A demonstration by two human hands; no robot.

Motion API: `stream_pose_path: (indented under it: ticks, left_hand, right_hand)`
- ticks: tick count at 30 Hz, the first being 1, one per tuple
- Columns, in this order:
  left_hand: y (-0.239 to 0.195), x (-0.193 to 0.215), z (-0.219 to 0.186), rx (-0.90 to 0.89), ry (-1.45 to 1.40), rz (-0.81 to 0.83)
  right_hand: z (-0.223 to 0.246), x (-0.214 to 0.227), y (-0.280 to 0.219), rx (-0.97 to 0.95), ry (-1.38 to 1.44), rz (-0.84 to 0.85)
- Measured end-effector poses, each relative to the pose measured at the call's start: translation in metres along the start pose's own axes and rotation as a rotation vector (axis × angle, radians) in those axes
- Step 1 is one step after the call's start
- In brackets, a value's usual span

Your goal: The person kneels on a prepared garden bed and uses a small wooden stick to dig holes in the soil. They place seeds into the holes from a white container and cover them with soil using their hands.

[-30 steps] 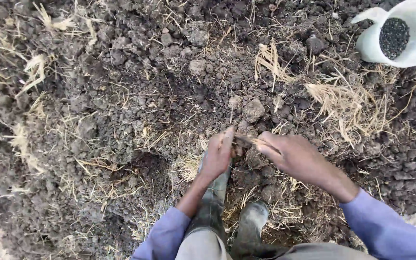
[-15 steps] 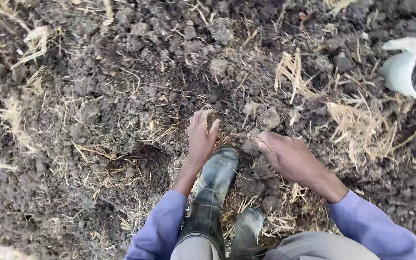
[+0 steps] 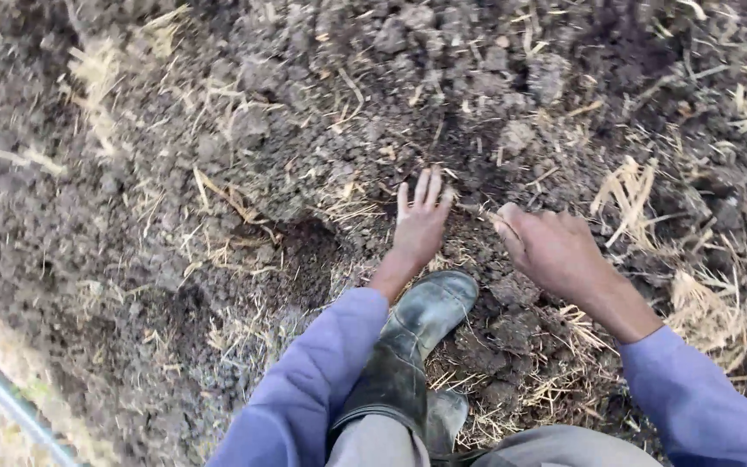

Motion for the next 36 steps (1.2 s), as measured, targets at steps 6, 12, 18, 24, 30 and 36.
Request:
stream_pose_path:
  ticks: [6,12,18,24,30,36]
  left_hand:
    - [-0.008,0.02,-0.003,0.048,-0.133,0.033]
    - [-0.029,0.037,-0.006,0.12,-0.244,0.031]
    - [-0.029,0.043,-0.011,0.143,-0.318,0.032]
    - [-0.037,0.051,-0.01,0.133,-0.292,0.026]
    - [-0.033,0.02,-0.008,0.154,-0.319,0.0]
    - [-0.047,0.051,-0.006,0.227,-0.615,0.137]
  right_hand:
    - [0.019,-0.016,0.038,0.046,-0.109,-0.001]
    - [0.013,-0.028,0.064,0.098,-0.17,0.022]
    - [-0.004,-0.065,0.117,0.172,-0.476,-0.001]
    - [0.027,-0.082,0.163,0.141,-0.688,-0.04]
    - [0.018,-0.122,0.174,0.143,-0.647,-0.089]
    - [0.039,-0.092,0.133,0.093,-0.638,-0.056]
Point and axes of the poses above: each hand's wrist, its own y-axis towards the middle knuckle, its own x-axis out of the back of the hand, z = x × y, the point moved 1 cm from there along y, towards the middle knuckle, and after that the axes turned 8 degrees about -z, right-handed, at the moved point
